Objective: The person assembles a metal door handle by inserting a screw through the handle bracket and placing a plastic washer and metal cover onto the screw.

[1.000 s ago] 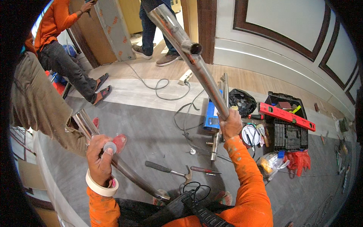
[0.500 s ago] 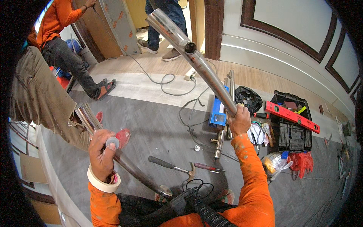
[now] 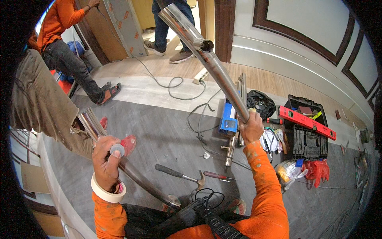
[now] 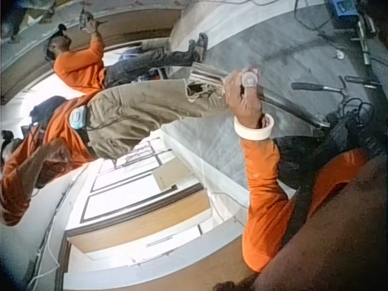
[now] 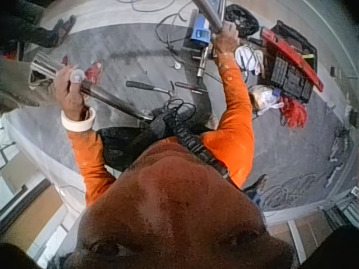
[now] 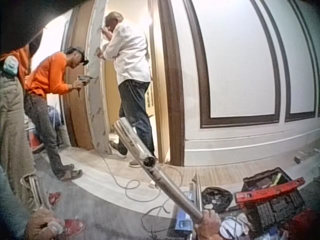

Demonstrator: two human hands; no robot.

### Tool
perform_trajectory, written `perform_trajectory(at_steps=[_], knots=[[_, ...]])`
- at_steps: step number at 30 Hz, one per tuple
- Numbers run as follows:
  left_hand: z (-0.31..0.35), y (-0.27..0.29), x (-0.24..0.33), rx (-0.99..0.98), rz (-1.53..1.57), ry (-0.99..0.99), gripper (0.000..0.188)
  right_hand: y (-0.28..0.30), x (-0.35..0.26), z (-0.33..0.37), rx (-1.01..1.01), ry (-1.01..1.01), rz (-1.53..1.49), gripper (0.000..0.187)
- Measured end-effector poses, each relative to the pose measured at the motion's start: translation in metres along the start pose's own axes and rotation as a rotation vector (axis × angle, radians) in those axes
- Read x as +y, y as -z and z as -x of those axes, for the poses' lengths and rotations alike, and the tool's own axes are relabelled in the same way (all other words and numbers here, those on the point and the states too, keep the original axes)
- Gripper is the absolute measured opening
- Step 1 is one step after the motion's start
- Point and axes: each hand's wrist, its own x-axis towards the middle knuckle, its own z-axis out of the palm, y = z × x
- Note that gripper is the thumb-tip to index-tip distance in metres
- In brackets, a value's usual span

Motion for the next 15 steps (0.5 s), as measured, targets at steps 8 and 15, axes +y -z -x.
perform_trajectory(at_steps=[8,15], knots=[[0.000,-0.003,-0.001,0.001,0.032,0.021,0.025,0.001,0.002,0.000,0.029,0.033,0.017,0.044],[0.002,-0.002,-0.001,0.015,0.003,0.014,0.024,0.008,-0.002,-0.002,0.013,0.047,0.039,0.044]])
